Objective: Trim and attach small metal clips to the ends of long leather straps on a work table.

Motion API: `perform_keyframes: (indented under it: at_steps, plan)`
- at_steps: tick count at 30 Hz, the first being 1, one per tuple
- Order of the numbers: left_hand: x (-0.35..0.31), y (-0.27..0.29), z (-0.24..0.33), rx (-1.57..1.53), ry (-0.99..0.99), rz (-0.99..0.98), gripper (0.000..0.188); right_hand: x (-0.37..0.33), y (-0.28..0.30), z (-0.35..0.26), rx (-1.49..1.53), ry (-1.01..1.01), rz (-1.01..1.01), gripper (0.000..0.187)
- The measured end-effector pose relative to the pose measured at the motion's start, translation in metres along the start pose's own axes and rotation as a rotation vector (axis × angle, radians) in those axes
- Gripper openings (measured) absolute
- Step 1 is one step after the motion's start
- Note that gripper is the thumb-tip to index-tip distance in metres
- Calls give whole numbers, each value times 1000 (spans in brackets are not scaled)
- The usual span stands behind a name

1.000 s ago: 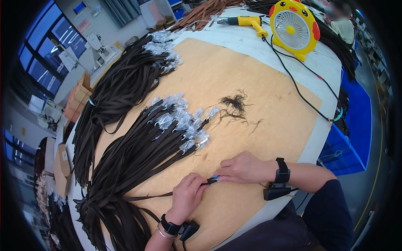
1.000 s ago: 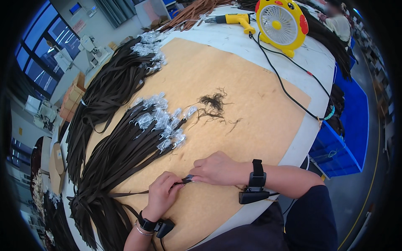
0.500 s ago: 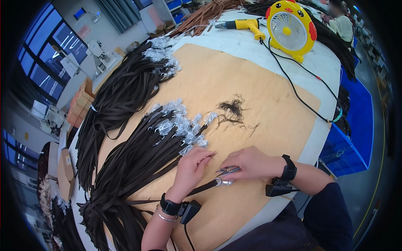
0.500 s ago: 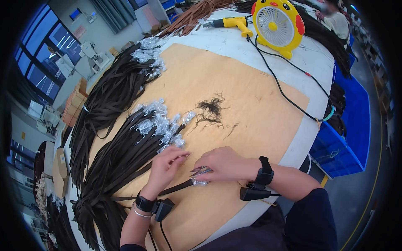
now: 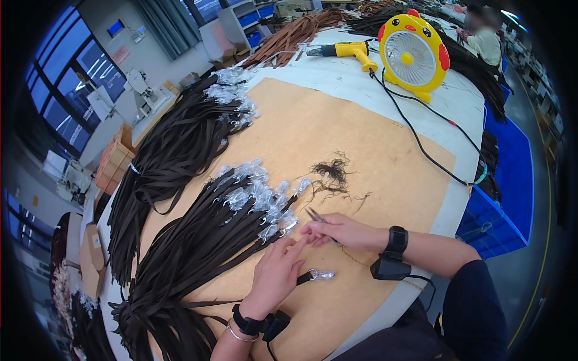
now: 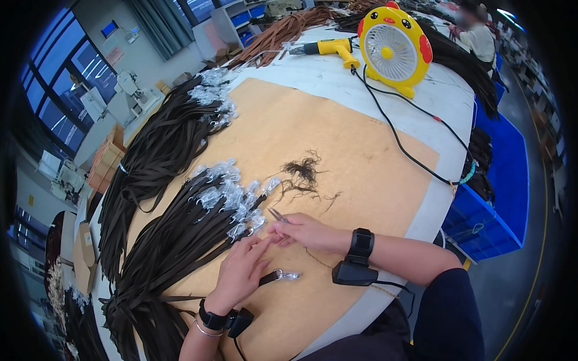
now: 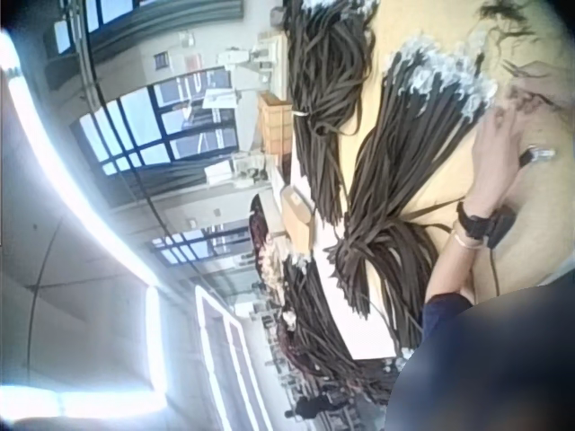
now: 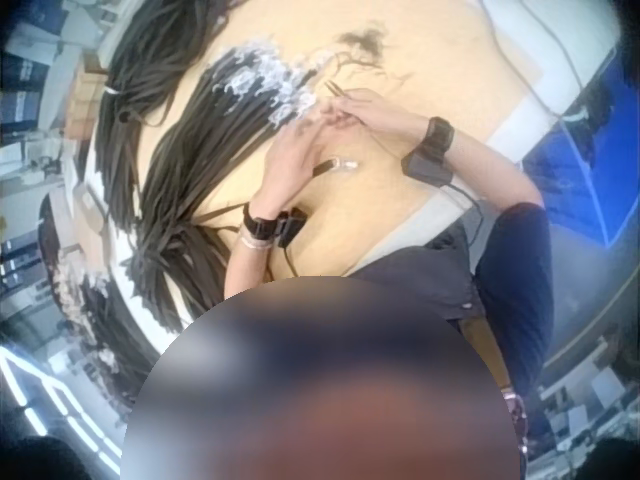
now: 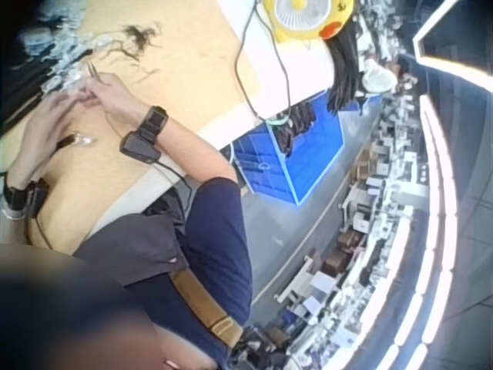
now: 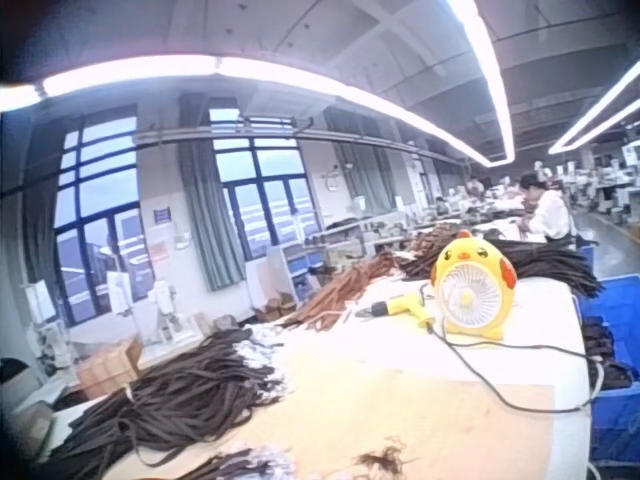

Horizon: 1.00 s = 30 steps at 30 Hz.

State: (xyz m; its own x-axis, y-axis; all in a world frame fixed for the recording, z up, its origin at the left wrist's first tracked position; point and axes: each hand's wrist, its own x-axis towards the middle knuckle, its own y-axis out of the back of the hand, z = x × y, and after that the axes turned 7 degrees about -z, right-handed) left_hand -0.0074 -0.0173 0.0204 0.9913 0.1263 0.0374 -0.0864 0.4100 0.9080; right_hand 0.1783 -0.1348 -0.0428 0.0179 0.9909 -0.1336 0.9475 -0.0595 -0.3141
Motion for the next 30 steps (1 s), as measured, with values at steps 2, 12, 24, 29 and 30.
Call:
perform_keyframes:
  at_steps: [2,12,24,29,30]
  plan:
    - [-11,6,-5,-6,39,95,32,1,25,-9,-129,42,243,44]
    - [-24,14,-40,301,202,252,20,4,-17,-29,-930,343,326,25]
    - [-32,9,-51,-54,79,230,7,-10,3,-33,-1460,254,24,24]
    - [-41,6,-58,-729,111,-129,8,-8,26,-39,-1363,395,645,13]
    - [-39,4,-54,-497,44,-65,9,-6,18,-38,-1361,397,636,13]
